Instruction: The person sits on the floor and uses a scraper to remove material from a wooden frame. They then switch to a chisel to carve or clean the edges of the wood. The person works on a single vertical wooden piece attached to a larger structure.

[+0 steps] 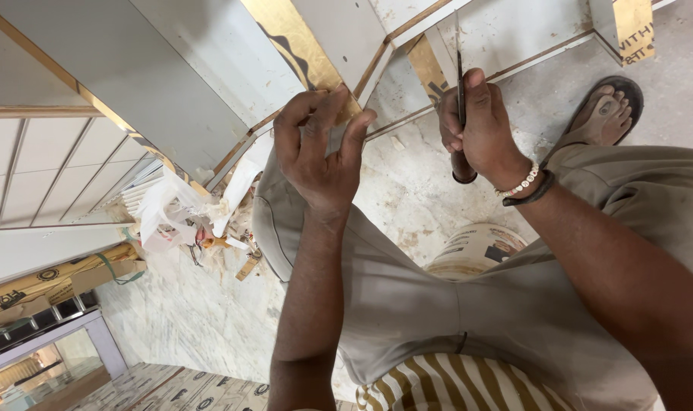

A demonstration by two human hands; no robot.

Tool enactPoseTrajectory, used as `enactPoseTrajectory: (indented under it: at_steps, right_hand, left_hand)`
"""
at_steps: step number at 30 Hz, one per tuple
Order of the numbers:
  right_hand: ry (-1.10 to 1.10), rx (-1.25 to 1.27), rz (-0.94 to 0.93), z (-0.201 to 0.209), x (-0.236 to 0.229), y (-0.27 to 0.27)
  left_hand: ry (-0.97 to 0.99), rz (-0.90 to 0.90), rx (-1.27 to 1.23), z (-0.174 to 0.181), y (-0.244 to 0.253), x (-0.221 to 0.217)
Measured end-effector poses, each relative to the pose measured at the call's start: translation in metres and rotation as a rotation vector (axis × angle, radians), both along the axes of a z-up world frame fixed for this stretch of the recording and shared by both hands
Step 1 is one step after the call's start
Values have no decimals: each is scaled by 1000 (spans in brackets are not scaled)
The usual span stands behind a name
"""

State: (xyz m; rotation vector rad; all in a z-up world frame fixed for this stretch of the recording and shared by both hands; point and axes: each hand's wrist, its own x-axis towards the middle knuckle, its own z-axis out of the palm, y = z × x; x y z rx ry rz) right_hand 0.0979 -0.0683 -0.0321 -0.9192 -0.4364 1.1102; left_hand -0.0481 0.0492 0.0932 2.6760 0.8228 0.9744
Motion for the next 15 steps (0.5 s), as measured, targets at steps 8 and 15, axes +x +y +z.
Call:
enactPoseTrajectory:
  at_steps: [8,15]
  right_hand:
    - [-21,-11,24,0,-2,1]
    - [-38,-6,25,0,-1,2]
  left_hand:
    - [-40,-14,21,-8,-2,0]
    - [-107,-59,-22,-11,0,0]
